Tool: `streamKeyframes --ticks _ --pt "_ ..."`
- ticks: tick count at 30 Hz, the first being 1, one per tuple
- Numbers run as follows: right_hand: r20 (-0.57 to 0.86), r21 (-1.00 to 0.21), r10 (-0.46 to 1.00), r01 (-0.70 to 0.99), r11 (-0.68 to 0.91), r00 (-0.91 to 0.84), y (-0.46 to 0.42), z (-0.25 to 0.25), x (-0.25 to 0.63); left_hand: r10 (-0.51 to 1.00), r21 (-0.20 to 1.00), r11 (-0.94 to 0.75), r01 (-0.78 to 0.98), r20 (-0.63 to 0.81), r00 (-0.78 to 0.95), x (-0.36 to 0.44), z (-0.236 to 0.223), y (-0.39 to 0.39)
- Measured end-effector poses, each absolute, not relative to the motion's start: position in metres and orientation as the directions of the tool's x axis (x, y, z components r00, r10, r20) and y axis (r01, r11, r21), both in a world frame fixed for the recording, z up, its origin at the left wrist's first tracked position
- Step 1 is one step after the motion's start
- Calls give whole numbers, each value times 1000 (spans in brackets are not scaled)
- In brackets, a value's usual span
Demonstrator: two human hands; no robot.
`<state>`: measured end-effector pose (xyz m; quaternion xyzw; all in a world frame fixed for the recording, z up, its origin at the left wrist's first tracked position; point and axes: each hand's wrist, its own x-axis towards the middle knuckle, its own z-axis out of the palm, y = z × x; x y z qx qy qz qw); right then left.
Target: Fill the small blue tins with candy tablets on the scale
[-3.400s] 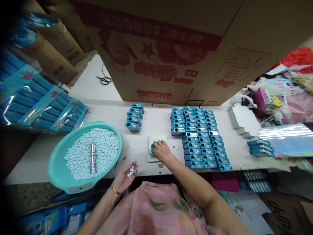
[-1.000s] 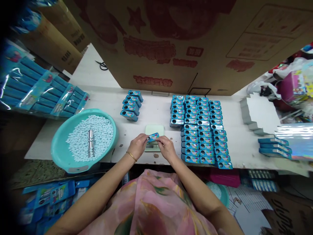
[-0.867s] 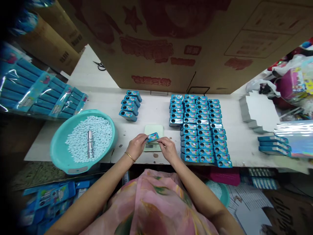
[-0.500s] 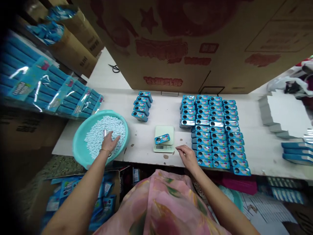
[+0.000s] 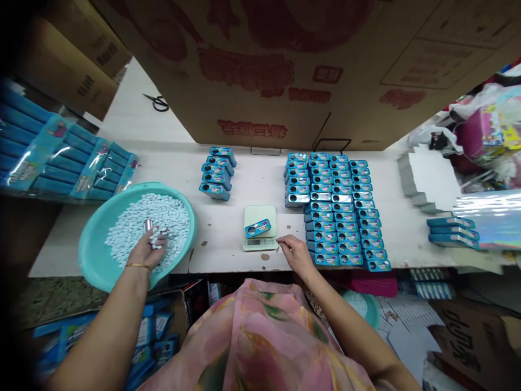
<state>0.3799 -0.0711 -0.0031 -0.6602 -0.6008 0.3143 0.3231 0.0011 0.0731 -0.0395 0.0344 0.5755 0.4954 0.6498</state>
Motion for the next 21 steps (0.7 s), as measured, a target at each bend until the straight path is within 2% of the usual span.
streamKeyframes --ticks 2,4,8,11,13,17,19,21 --pt "-25 -798 997 599 -60 67 -67 -3 379 724 517 399 -757 -685 -87 -6 -34 68" --pt "-16 -796 999 604 -35 38 -62 -2 377 761 472 292 -832 -641 -97 -9 -32 63" --pt "19 -796 999 605 31 -27 -50 2 365 775 379 171 -909 -622 -114 -8 -31 55" --pt "44 -764 995 639 90 -88 -42 7 353 809 311 163 -936 -585 -53 -2 -27 52" --pt "59 -668 994 737 108 -92 -35 9 346 830 278 151 -949 -557 -31 3 -24 50" --pt "26 -365 995 926 98 -95 -16 8 338 846 191 94 -977 -532 -22 9 -15 44" --pt "-19 -303 985 940 160 -173 -10 6 337 855 200 113 -973 -519 -7 12 -9 39" --pt "-35 -309 970 925 219 -242 -8 5 337 863 231 130 -964 -505 -4 18 -3 33"
